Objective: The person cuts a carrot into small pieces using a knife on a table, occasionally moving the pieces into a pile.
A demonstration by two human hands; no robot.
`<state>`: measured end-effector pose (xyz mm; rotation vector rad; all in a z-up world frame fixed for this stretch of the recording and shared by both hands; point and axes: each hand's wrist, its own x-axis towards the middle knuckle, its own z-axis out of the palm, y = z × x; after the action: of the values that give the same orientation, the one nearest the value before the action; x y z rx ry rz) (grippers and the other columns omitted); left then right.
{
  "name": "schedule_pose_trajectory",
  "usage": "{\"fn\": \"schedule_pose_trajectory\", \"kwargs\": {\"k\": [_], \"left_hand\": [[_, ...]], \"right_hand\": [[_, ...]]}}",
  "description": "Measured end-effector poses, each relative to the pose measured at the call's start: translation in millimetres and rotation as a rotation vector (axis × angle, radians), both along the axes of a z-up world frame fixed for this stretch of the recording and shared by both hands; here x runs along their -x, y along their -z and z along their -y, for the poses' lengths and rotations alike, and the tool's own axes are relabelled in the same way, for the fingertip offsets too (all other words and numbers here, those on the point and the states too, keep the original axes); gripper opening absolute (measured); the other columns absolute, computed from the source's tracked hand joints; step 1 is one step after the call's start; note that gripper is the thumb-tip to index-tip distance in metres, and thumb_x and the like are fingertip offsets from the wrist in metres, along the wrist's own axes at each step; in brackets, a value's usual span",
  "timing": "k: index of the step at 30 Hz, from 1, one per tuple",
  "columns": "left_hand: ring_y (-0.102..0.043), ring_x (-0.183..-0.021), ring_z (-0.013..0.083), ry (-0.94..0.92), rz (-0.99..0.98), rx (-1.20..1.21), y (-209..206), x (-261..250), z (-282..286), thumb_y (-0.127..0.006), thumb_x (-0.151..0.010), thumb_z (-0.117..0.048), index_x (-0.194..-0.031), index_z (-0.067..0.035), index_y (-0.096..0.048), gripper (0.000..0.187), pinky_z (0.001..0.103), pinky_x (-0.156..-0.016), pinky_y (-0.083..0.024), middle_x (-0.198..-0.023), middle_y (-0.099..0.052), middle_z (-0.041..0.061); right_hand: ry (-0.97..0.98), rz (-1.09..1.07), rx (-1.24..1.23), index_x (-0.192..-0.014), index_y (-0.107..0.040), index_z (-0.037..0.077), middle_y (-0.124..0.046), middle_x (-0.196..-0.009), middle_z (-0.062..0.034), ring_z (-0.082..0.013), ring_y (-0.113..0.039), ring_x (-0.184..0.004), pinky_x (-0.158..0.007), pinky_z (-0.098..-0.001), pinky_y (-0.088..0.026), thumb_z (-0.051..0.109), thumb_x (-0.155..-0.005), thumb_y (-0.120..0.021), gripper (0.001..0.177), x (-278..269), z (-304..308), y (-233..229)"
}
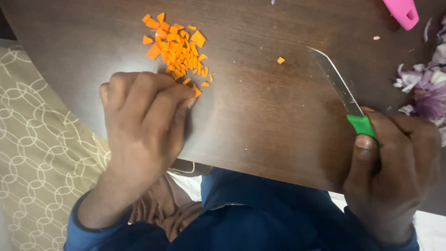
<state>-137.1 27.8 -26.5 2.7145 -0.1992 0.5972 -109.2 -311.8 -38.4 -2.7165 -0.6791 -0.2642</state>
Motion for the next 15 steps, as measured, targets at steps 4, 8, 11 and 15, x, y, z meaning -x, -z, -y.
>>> {"fn": "schedule_pose_trajectory", "kwargs": {"k": [4, 8, 11, 15], "left_hand": [[-0.051, -0.098, 0.0251, -0.011, -0.031, 0.076, 0.0, -1.5, -1.3, -0.084, -0.092, -0.005, -0.102, -0.004, -0.074, 0.014, 0.04, -0.086, -0.038, -0.098, -0.063, 0.005], [-0.051, -0.09, 0.025, -0.002, -0.003, 0.094, -0.2, -2.8, -3.1, -0.085, -0.088, -0.002, -0.101, -0.004, -0.076, 0.015, 0.039, -0.078, -0.04, -0.087, -0.061, 0.006], [-0.052, -0.08, 0.0221, 0.016, 0.056, 0.064, 5.6, -5.4, -4.4, -0.088, -0.086, -0.003, -0.099, -0.002, -0.076, 0.018, 0.037, -0.069, -0.04, -0.084, -0.064, 0.006], [-0.061, -0.089, 0.0206, 0.039, 0.084, 0.066, 7.9, -3.3, -6.7, -0.085, -0.097, 0.001, -0.112, 0.0, -0.071, 0.02, 0.033, -0.075, -0.048, -0.104, -0.067, 0.009]], "right_hand": [[0.01, -0.023, 0.0, -0.134, -0.069, 0.002, -0.055, -0.116, -0.0149, -0.0237, -0.058, -0.102, -0.086, -0.0336, -0.047, 0.014, -0.116, -0.056, 0.025, -0.9, -1.2, -0.5], [-0.003, -0.015, 0.016, -0.134, -0.066, 0.004, -0.054, -0.118, -0.013, -0.0239, -0.057, -0.106, -0.091, -0.034, -0.046, 0.012, -0.116, -0.054, 0.024, 2.1, -2.3, -1.5], [0.0, -0.014, 0.014, -0.135, -0.065, 0.003, -0.054, -0.119, -0.0139, -0.0252, -0.056, -0.107, -0.093, -0.0348, -0.046, 0.011, -0.115, -0.055, 0.024, 2.5, -4.6, -2.0], [0.006, -0.012, 0.001, -0.134, -0.065, 0.003, -0.054, -0.119, -0.015, -0.026, -0.057, -0.108, -0.094, -0.0354, -0.047, 0.009, -0.114, -0.056, 0.022, 2.4, -9.6, -4.4]]}}
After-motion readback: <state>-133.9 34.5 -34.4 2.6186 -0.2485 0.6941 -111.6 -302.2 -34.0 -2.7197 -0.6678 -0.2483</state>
